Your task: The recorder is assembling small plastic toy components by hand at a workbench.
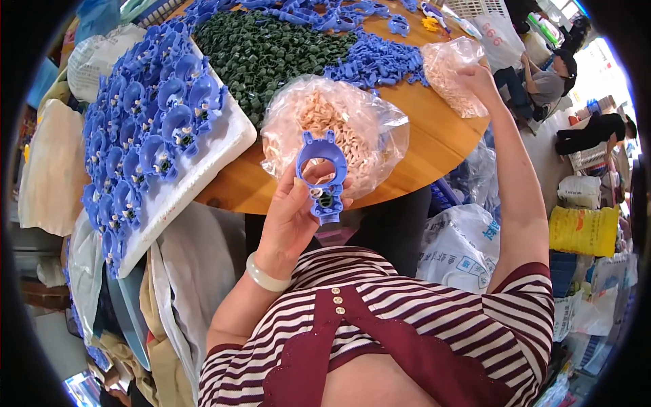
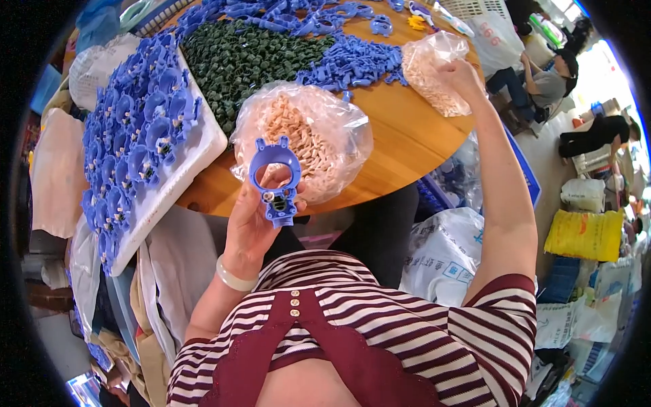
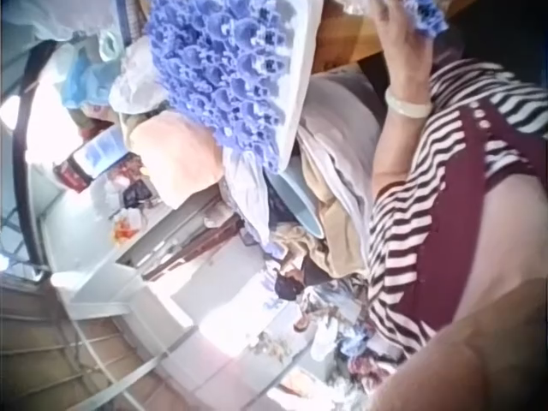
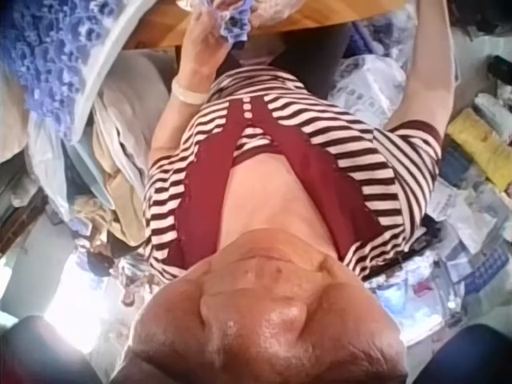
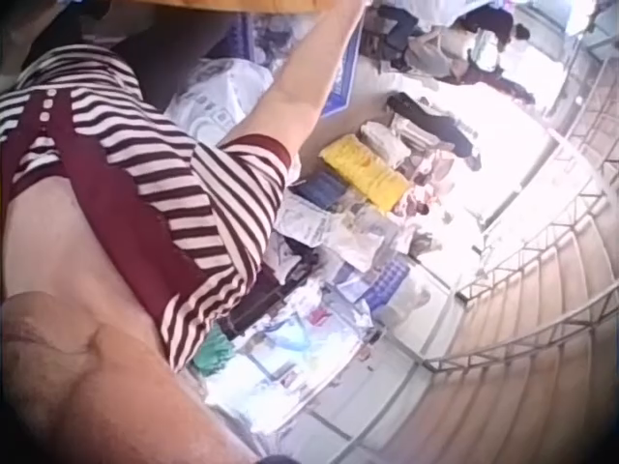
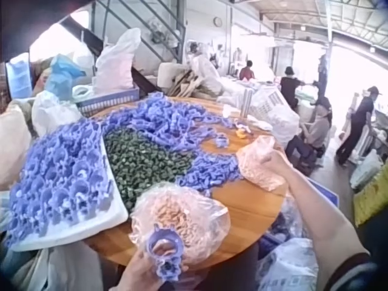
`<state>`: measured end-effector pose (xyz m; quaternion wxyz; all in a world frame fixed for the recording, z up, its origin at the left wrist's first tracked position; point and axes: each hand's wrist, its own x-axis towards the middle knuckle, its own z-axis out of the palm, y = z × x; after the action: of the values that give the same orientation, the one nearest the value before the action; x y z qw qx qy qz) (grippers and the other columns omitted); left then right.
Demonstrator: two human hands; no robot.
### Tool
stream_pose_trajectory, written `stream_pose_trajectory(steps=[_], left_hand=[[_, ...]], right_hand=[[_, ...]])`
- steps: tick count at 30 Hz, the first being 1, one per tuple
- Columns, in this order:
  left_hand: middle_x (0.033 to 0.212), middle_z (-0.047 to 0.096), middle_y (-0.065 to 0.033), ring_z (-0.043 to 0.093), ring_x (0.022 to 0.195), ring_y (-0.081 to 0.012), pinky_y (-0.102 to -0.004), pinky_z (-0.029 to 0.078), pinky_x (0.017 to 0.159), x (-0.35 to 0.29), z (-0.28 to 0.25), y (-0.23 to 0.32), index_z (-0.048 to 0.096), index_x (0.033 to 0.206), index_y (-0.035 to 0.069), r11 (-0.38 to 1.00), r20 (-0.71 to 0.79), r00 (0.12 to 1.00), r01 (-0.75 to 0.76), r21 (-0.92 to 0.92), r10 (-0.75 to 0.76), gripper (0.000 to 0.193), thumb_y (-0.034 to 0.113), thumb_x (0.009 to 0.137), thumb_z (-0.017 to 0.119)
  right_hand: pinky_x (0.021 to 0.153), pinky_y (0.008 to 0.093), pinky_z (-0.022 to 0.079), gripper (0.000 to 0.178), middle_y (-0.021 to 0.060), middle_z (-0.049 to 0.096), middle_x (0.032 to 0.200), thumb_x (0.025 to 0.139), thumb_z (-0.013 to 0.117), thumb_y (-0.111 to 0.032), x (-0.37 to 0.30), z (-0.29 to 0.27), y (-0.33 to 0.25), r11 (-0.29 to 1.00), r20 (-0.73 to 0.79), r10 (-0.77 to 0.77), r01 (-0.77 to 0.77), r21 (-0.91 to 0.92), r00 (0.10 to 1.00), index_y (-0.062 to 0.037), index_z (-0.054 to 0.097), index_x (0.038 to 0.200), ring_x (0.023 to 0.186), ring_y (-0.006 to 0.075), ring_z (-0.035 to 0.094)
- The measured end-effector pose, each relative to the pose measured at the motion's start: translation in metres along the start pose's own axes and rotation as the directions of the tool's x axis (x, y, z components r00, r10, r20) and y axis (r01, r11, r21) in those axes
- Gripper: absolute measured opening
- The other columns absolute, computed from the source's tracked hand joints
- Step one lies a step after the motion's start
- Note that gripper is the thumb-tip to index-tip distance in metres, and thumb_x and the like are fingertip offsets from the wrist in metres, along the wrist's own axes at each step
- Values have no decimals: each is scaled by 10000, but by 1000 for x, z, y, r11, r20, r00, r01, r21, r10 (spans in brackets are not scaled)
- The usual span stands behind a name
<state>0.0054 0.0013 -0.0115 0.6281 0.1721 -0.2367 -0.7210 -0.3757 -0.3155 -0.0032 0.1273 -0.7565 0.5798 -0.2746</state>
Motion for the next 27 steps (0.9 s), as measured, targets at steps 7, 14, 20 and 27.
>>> stream_pose_trajectory(steps=[7,14,20,27], left_hand=[[1179,522,-123,567,1045,-325,-434,533,814,1,0,-2,370,1306,40,1000,-15,1000,3,-18,-3,594,314,845,625],[1191,520,-117,560,1061,-334,-441,530,821,7,1,-8,381,1299,41,1000,18,1000,9,-30,-8,593,306,836,639],[1204,525,-111,568,1047,-326,-432,523,818,14,20,-6,362,1324,52,999,46,998,35,-2,-34,632,321,829,647],[1209,525,-103,563,1048,-309,-424,511,839,12,20,-6,341,1353,81,999,28,998,49,-12,-49,633,304,839,635]], right_hand=[[648,228,469,231,42,673,746,754,678,-210,-33,-42,-57,993,-330,50,-82,-85,943,-11,680,872,667,88,597],[708,227,449,83,47,610,855,772,604,53,-148,-18,-186,866,-234,-235,312,390,944,18,628,844,793,110,569],[705,246,452,131,83,607,859,715,654,78,-184,9,-228,720,-82,-468,433,542,880,17,625,828,796,172,584],[689,261,466,130,86,612,852,705,670,57,-193,19,-237,707,-57,-479,423,567,876,4,627,816,774,181,599]])
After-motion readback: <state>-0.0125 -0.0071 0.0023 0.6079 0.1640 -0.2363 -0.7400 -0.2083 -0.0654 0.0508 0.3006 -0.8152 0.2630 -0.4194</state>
